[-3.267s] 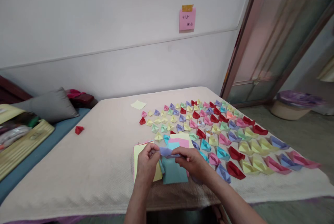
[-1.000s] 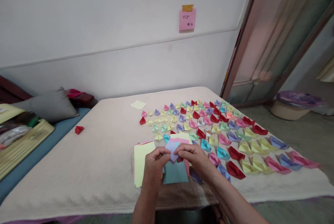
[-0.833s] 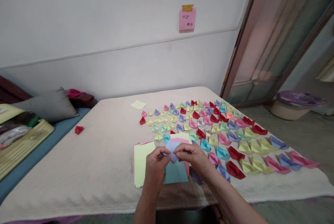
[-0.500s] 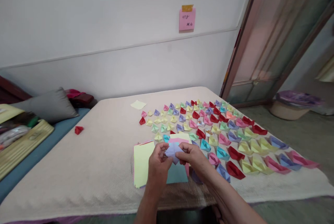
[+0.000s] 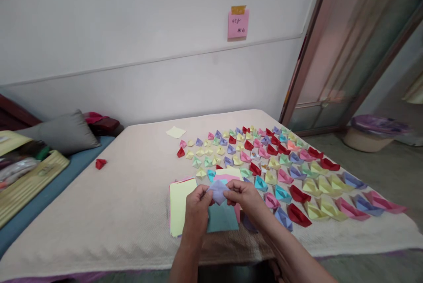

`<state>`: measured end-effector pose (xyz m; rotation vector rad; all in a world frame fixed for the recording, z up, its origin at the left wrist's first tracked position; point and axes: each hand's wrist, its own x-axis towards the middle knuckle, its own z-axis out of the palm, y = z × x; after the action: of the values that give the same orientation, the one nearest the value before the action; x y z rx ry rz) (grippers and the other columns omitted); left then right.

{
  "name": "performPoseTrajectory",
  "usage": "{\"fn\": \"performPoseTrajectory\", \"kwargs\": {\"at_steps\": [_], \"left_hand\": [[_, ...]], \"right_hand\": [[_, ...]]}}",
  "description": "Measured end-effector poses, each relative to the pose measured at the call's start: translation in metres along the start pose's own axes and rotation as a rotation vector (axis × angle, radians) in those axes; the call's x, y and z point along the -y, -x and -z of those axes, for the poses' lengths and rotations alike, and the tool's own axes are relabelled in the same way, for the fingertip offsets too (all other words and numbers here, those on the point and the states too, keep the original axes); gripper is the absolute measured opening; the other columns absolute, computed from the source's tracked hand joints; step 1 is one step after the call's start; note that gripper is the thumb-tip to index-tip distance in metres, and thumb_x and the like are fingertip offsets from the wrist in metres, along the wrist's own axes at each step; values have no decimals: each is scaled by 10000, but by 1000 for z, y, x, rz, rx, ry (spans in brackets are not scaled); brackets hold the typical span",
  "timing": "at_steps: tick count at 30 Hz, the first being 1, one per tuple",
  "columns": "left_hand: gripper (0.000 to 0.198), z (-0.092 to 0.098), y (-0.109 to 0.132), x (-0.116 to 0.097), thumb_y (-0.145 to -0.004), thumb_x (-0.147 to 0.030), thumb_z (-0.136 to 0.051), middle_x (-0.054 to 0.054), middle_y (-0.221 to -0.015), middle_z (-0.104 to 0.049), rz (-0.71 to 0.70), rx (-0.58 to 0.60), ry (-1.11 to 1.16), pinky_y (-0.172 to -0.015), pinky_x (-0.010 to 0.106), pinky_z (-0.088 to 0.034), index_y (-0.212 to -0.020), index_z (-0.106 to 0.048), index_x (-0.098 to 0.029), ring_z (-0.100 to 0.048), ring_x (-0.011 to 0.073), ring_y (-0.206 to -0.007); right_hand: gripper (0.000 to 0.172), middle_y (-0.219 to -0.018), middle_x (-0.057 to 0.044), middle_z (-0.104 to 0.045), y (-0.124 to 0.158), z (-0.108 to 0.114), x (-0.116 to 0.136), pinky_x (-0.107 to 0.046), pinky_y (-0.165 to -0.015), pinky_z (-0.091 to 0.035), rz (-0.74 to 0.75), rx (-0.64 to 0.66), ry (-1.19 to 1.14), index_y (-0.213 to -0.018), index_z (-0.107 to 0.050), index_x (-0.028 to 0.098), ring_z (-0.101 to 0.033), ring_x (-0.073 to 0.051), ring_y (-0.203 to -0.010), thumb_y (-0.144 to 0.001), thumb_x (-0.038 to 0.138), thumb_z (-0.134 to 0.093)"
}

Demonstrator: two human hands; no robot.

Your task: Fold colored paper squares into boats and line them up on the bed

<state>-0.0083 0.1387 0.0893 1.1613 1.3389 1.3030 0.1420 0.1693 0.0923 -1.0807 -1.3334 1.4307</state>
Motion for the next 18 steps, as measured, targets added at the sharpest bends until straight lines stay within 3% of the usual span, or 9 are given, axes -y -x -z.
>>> {"fn": "performPoseTrajectory", "kwargs": {"at_steps": [5, 9, 11, 14, 16, 18], "left_hand": [[226, 2, -1, -1, -806, -320, -521, -17, -553, -535, -44, -6, -97, -554, 232, -370, -684, -632, -166, -479, 135, -564], [222, 0, -1, 3, -809, -323, -531, 38, -741, -638, -92, -100, -256, -643, 285, -440, -912, -651, -168, -568, 185, -691], [310, -3, 2, 5, -751, -278, -616, 75, -952, -640, -230, -167, -388, -765, 338, -455, -1046, -601, -185, -582, 227, -873], [468, -11, 7, 10, -674, -191, -676, 110, -1130, -577, -529, -93, -655, -902, 431, -412, -1122, -544, -194, -511, 284, -1062], [425, -17, 11, 14, -707, -148, -629, 126, -1152, -562, -681, -44, -844, -911, 469, -396, -1121, -541, -185, -494, 298, -1076], [303, -24, 14, 17, -774, -109, -544, 125, -1080, -588, -755, -83, -975, -852, 449, -415, -1068, -561, -179, -526, 280, -992]], "right_hand": [[102, -431, 42, -549, 0, 1, -1, -228, -460, -356, -45, -38, -41, -618, -605, 176, -505, -113, -427, -617, 250, -675], [105, -425, 68, -521, 0, -1, -1, -227, -450, -358, -9, -124, -49, -648, -577, 185, -516, -115, -418, -599, 199, -669], [122, -426, 76, -510, 0, -1, 1, -229, -449, -358, -5, -172, -60, -661, -569, 189, -508, -113, -414, -592, 191, -669], [153, -427, 80, -508, 0, 0, 2, -231, -450, -363, -4, -214, -90, -673, -560, 188, -495, -111, -409, -575, 194, -678], [180, -430, 82, -509, 0, 1, 2, -232, -451, -369, -6, -222, -120, -700, -556, 188, -491, -112, -409, -573, 197, -683], [216, -431, 86, -505, 0, 1, 2, -229, -448, -367, -19, -217, -159, -741, -555, 189, -485, -111, -407, -574, 199, -692]]}}
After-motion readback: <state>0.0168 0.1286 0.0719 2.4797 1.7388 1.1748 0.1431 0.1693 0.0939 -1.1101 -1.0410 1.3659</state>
